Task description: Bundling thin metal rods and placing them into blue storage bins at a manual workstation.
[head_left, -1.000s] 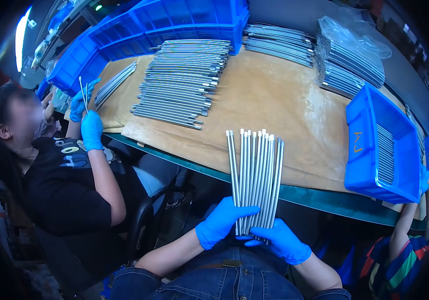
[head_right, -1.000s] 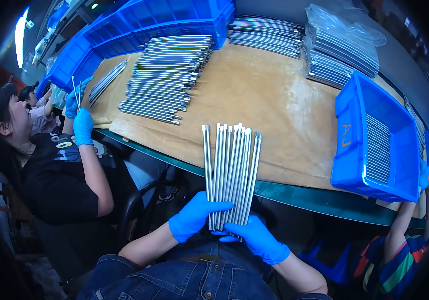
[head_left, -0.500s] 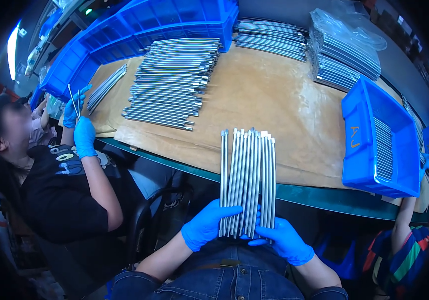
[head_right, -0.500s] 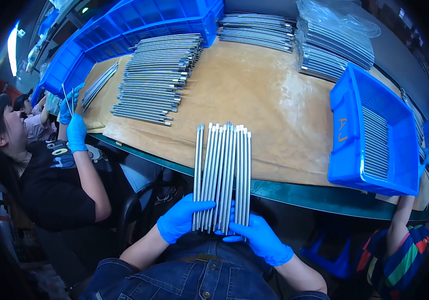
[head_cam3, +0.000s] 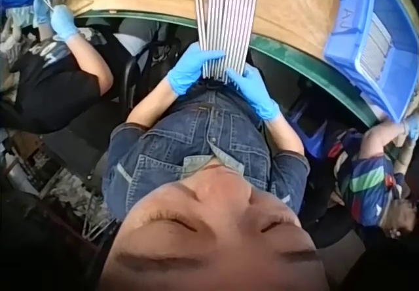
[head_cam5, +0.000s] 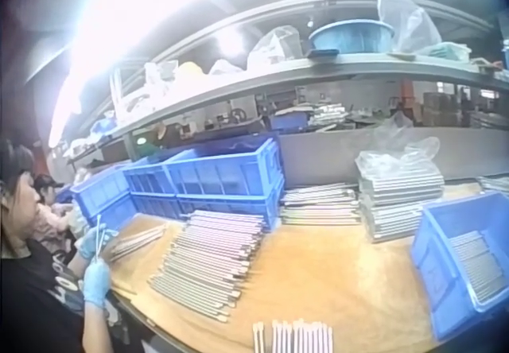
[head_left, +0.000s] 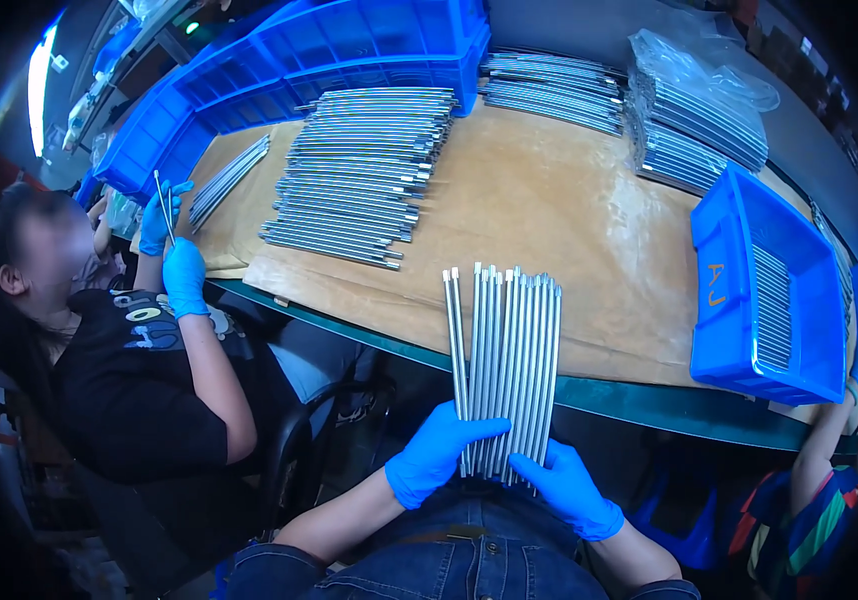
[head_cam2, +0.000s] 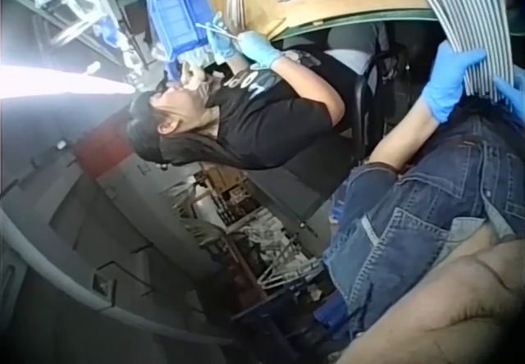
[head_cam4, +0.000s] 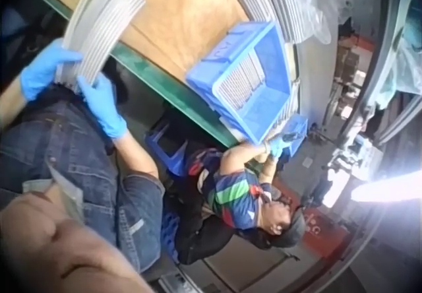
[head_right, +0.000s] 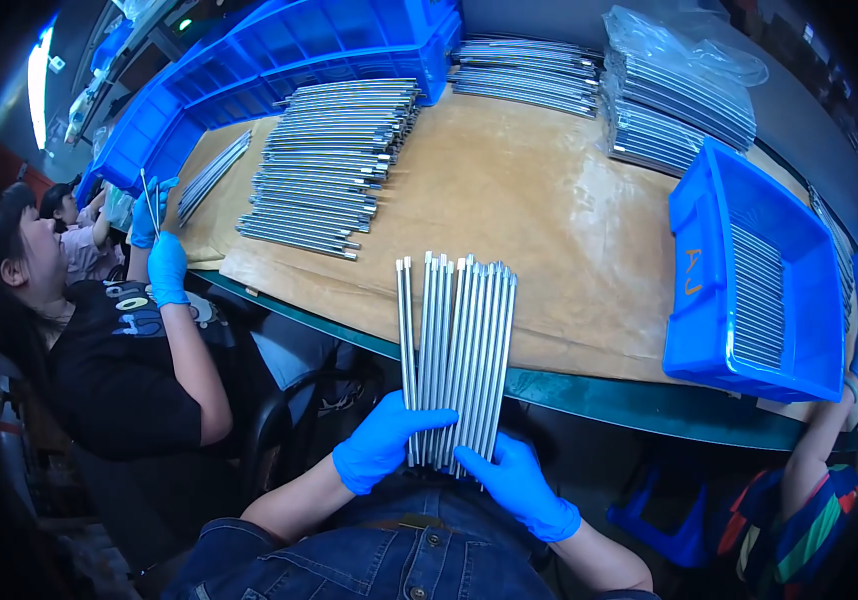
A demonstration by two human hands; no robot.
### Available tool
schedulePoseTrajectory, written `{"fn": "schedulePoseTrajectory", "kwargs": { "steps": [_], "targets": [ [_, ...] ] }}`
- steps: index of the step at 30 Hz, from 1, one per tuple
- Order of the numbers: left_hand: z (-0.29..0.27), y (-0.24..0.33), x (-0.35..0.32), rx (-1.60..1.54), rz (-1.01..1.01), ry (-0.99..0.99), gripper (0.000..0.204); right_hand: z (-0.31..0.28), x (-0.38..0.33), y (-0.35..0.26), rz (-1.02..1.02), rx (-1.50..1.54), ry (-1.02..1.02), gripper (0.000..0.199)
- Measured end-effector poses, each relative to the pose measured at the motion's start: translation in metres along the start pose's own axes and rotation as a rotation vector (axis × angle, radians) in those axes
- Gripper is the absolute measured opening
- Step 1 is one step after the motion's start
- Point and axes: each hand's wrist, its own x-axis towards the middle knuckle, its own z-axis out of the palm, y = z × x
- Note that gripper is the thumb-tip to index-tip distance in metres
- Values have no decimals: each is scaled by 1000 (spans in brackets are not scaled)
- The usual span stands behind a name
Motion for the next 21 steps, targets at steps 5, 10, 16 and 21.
{"fn": "schedulePoseTrajectory", "kwargs": {
  "steps": [5, 10, 16, 21],
  "targets": [
    [-11, 1, 0, -81, -8, -42, 37, -1, 0, -3, 105, 163, -29, 37],
    [-18, 5, -2, -149, -75, -116, 38, 0, -2, -1, 122, 337, -82, 41],
    [-24, -9, 6, -203, -38, -139, 39, 4, 1, -10, 149, 289, -183, 43],
    [-17, -7, 15, -359, -108, -343, 44, 13, 7, -17, 226, 351, -249, 44]
  ]
}}
